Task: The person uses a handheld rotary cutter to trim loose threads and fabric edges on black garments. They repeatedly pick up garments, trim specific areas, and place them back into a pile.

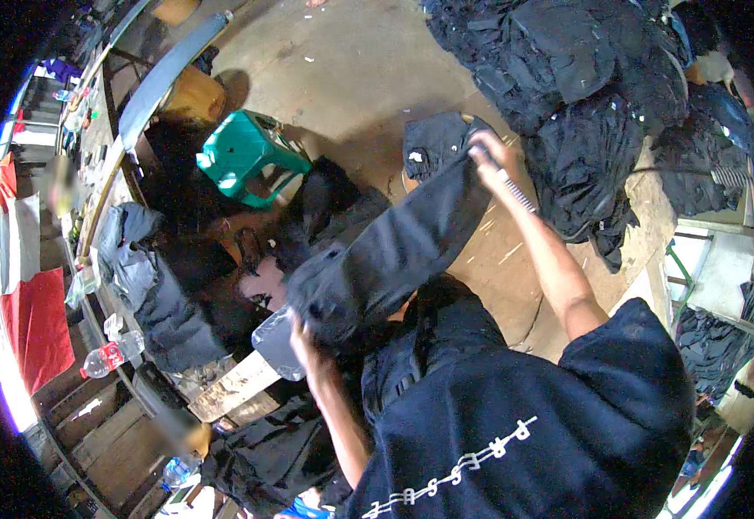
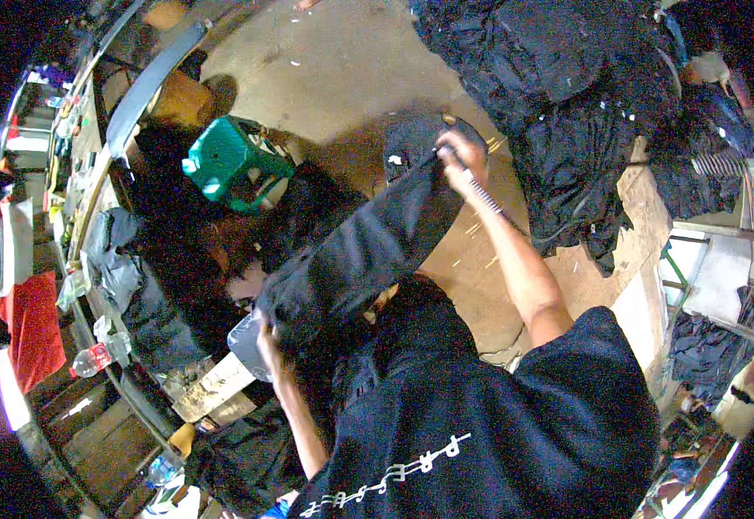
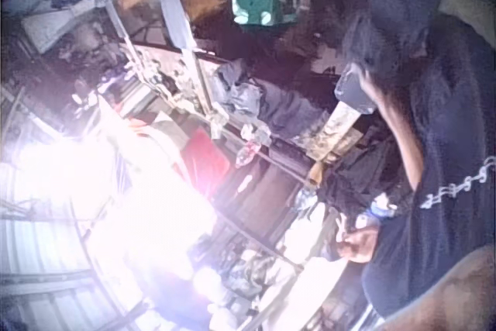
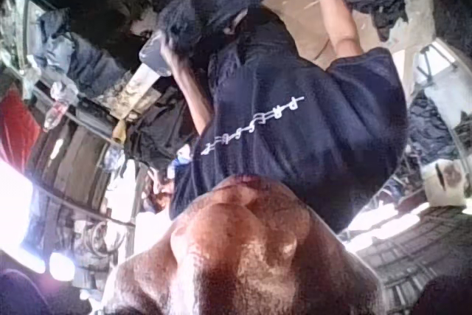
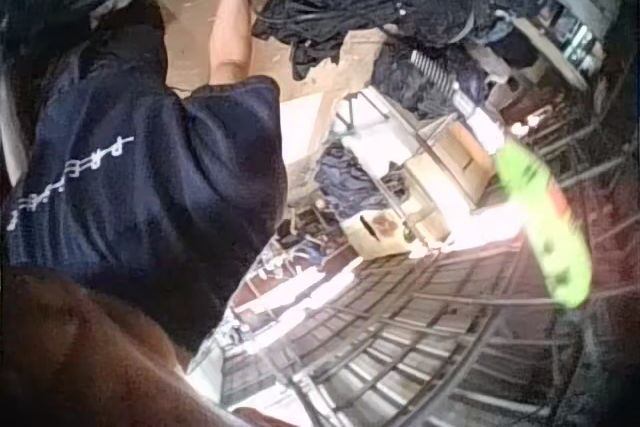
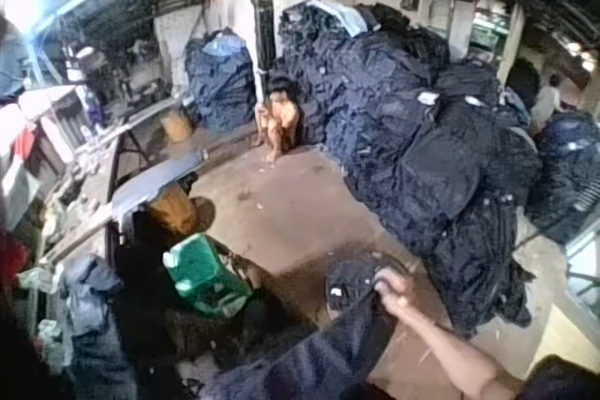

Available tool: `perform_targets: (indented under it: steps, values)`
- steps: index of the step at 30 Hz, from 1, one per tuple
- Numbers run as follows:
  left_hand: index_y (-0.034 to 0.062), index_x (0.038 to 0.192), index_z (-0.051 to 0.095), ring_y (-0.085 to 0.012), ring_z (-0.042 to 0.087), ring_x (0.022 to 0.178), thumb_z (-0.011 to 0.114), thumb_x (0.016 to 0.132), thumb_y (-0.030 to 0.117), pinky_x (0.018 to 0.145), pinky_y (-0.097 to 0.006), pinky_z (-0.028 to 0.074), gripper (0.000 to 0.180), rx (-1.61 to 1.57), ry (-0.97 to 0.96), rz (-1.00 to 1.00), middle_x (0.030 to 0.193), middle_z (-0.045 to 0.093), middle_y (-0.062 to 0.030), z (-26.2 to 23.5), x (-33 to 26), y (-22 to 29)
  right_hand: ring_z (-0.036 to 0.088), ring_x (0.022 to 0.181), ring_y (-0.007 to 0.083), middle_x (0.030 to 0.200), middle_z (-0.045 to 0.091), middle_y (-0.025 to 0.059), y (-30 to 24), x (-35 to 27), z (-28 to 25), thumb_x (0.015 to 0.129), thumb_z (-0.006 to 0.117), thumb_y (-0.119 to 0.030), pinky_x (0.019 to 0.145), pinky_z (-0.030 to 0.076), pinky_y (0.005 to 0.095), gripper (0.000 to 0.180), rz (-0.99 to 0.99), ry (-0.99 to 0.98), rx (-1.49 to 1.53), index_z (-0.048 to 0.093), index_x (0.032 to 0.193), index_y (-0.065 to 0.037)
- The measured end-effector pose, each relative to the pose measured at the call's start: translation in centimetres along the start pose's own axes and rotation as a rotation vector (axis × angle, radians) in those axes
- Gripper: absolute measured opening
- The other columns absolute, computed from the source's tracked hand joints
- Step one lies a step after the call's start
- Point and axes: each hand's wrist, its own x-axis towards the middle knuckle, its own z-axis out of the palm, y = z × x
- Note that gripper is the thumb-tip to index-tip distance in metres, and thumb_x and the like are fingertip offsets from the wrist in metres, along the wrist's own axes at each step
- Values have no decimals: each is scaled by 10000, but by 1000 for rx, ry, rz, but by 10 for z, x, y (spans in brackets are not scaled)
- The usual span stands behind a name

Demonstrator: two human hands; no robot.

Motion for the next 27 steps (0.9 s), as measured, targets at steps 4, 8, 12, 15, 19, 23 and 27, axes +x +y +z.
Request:
perform_targets:
  steps: [4, 8, 12, 15, 19, 23, 27]
  values:
    - [-112, 1438, 612, -236, 625, 1267, 729, 1030, 390, 1119, -376, 465, 658, 395, -184, 199, 1382, 700, -187, 193, 55, -50, 728, 986, 269, 1052, 761, 110, 59, 87, -79, 979, 707, -187, 935, 566, 372, 163, -125, 320, -172, 734, 1090, -70]
    - [8, 1245, 757, -163, 649, 953, 738, 1027, 191, 913, -336, 523, 285, 272, -321, 85, 1082, 767, -45, 333, 100, -87, 747, 1049, 261, 1148, 786, 113, 97, 139, -127, 981, 756, -178, 966, 571, 386, 234, -50, 372, -277, 745, 1194, -81]
    - [13, 1246, 754, -150, 645, 946, 727, 1031, 207, 891, -333, 523, 292, 608, -154, 186, 1062, 763, -42, 322, 136, -72, 764, 998, 242, 1101, 791, 120, 118, 134, -101, 941, 785, -116, 911, 581, 389, 270, 188, 170, -266, 735, 1206, -98]
    - [-7, 1246, 754, -266, 751, 916, 714, 1024, 402, 864, -391, 570, 467, 965, 10, 609, 1024, 806, -204, 250, 159, -33, 761, 970, 262, 1063, 789, 121, 115, 111, -47, 940, 786, -167, 902, 580, 385, 268, 12, 87, -166, 736, 1196, -108]
    - [2, 1253, 768, -240, 774, 1069, 765, 998, 354, 959, -362, 571, 435, 1132, -3, 729, 1164, 806, -187, 177, 195, 21, 751, 992, 256, 1073, 779, 95, 89, 85, 25, 937, 778, -122, 919, 567, 370, 261, 154, -80, -70, 728, 1193, -107]
    - [-15, 1280, 758, -210, 742, 1150, 796, 984, 324, 1048, -336, 529, 452, 1209, -76, 720, 1234, 797, -172, 115, 224, 51, 751, 1022, 244, 1117, 773, 105, 50, 80, 77, 919, 782, -48, 922, 563, 357, 293, 107, -74, -20, 718, 1203, -78]
    - [-5, 1220, 783, -260, 785, 1071, 803, 954, 267, 961, -366, 578, 381, 1035, -76, 659, 1147, 807, -201, 25, 266, 60, 751, 1018, 307, 1078, 765, 134, 12, 61, 117, 856, 782, 6, 929, 566, 377, 263, 90, -140, 101, 716, 1104, -46]
